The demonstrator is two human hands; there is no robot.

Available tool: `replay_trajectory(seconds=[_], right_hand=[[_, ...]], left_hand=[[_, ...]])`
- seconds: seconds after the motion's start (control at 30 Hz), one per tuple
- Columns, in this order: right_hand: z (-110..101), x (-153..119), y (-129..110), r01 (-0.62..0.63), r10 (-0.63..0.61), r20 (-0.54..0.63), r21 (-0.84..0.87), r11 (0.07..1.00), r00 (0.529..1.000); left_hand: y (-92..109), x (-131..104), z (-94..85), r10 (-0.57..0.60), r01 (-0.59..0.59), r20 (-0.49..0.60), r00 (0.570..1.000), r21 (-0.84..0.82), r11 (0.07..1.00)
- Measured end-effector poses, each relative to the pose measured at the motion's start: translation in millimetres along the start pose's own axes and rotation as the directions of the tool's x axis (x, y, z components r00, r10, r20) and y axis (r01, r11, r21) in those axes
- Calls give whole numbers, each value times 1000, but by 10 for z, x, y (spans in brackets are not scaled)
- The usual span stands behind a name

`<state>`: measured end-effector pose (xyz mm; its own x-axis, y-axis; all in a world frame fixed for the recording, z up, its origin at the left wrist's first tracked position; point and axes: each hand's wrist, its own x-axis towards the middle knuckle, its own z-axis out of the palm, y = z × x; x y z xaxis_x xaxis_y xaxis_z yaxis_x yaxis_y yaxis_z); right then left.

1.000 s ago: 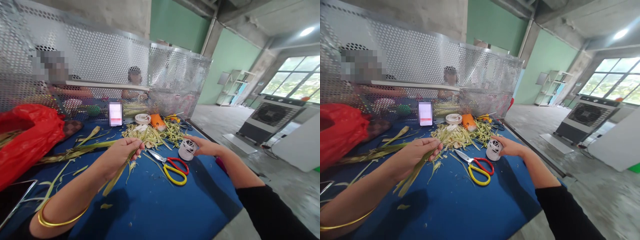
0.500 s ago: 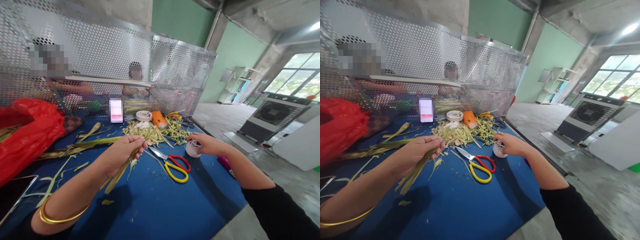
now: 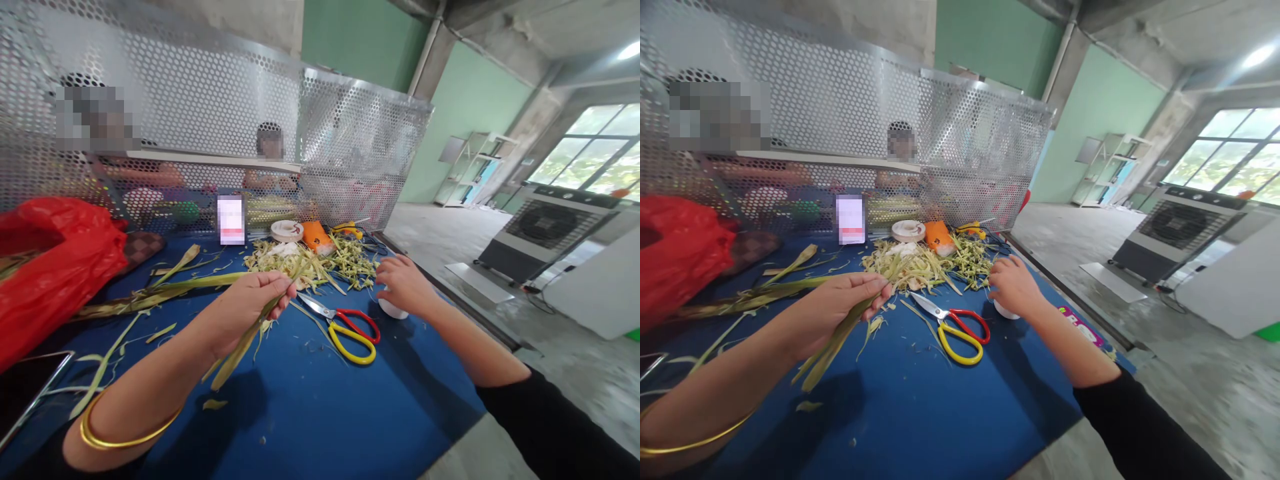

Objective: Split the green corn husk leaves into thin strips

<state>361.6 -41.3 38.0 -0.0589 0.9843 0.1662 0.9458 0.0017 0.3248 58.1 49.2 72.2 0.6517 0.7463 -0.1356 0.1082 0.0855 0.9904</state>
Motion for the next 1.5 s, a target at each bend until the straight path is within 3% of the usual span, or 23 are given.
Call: replay_trajectory(seconds=[0.13, 0.27, 0.4, 0.5, 0.6, 0.77, 1.0, 1.07, 1.13, 1.23, 1.3, 1.33, 1.4, 1.5], right_hand=[[221, 79, -328, 31, -30, 16, -69, 997, 999], [355, 107, -398, 0, -2, -35, -71, 998, 999], [267, -17, -349, -64, 61, -160, -18, 998, 985], [159, -238, -443, -118, 133, -302, 68, 991, 944], [101, -513, -684, 77, 117, -535, 325, 943, 837], [69, -845, -1150, 281, -5, -594, 372, 885, 805], [0, -813, -1540, 384, -185, -483, 355, 852, 856], [-22, -795, -1598, 430, -251, -443, 366, 826, 860], [-42, -791, -1595, 451, -274, -424, 401, 797, 863], [-52, -754, -1439, 258, -65, -367, 507, 822, 928], [-35, -673, -1264, -45, 168, -173, 552, 833, 970], [-19, -617, -1177, -158, 212, -46, 518, 841, 976], [19, -494, -1036, -249, 205, 147, 425, 870, 968], [54, -358, -951, -234, 142, 241, 413, 880, 960]], left_hand=[[17, -12, 9, -15, 15, 9, 1000, 9, 1000], [26, -17, -4, -30, 29, 33, 999, 15, 999], [-43, 9, 12, -54, 54, 37, 998, -1, 999], [-123, 32, 76, -112, 112, 47, 993, 5, 994], [-204, 54, 172, -163, 160, 69, 984, 53, 986], [-391, 84, 355, -246, 251, 100, 964, -32, 968], [-617, 55, 528, -393, 455, 285, 874, -200, 868], [-618, 51, 528, -419, 489, 290, 861, -239, 839], [-602, 63, 506, -428, 480, 230, 874, -267, 836], [-566, 107, 434, -432, 455, 142, 890, -275, 847], [-540, 143, 368, -431, 447, 117, 895, -277, 851], [-526, 160, 333, -428, 441, 107, 897, -280, 853], [-498, 191, 260, -420, 427, 88, 903, -288, 857], [-463, 226, 162, -408, 405, 58, 911, -302, 863]])
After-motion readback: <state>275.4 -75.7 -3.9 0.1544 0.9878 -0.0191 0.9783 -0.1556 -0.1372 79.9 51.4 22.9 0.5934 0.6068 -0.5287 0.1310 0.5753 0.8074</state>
